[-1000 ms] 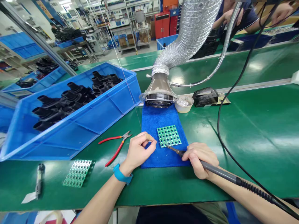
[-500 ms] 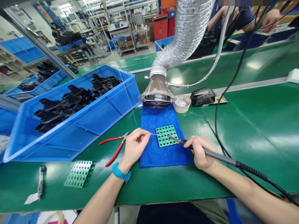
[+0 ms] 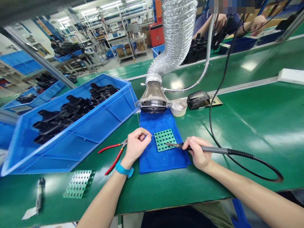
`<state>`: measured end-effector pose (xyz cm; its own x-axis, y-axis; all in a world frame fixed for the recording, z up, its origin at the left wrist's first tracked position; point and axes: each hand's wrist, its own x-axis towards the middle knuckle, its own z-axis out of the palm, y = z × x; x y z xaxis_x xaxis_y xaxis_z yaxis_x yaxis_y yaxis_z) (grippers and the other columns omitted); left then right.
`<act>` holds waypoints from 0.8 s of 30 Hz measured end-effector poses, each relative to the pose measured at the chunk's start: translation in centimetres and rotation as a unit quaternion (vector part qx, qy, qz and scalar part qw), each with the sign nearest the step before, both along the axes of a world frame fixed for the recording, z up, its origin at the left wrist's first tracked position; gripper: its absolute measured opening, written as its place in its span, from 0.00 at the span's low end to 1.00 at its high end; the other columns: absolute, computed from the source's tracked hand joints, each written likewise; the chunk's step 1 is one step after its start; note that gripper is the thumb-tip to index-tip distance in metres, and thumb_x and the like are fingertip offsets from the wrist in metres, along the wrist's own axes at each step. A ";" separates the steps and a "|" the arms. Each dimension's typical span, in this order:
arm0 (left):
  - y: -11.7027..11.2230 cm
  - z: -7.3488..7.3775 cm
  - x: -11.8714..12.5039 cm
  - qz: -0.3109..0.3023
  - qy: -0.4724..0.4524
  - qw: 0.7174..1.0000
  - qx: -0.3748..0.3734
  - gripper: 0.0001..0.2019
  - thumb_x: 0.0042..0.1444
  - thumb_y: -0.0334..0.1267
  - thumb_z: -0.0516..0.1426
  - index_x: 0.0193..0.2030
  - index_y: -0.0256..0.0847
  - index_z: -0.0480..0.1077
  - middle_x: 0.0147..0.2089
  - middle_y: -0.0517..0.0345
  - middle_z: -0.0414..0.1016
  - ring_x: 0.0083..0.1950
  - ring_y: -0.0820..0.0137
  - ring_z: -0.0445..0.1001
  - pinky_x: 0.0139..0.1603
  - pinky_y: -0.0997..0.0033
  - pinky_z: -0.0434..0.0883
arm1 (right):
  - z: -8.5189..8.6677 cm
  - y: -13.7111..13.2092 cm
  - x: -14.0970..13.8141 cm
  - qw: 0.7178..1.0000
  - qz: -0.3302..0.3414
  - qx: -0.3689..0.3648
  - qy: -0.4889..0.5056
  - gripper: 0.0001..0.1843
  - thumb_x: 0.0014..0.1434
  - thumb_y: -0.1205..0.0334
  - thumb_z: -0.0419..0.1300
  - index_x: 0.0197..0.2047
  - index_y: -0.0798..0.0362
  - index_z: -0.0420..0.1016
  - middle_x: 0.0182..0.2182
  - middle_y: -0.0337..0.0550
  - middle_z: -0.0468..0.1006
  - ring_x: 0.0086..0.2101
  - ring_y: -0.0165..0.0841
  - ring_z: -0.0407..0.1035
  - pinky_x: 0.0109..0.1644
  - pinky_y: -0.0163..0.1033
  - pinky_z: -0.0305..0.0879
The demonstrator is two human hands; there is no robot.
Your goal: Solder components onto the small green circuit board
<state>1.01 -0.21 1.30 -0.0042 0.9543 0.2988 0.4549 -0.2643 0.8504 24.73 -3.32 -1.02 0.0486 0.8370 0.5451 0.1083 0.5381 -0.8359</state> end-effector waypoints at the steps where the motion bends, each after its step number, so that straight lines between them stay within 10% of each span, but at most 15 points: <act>1: -0.2 -0.3 -0.3 0.009 -0.001 1.000 -0.004 0.05 0.51 0.35 0.60 0.26 0.39 0.73 0.22 0.64 0.64 0.24 0.77 0.56 0.27 0.74 0.57 | 0.1 -0.2 0.0 1.000 0.008 0.011 -0.003 0.23 0.68 0.59 0.52 0.22 0.52 0.74 0.16 0.36 0.71 0.18 0.28 0.65 0.25 0.37 0.60; 24: -0.4 -0.2 -0.5 0.037 -0.004 0.999 -0.010 0.07 0.50 0.37 0.60 0.25 0.39 0.72 0.20 0.65 0.61 0.23 0.77 0.55 0.26 0.75 0.56 | 0.9 -0.5 -0.2 0.997 0.052 0.047 -0.028 0.21 0.67 0.66 0.51 0.23 0.52 0.74 0.15 0.35 0.70 0.17 0.27 0.65 0.24 0.35 0.63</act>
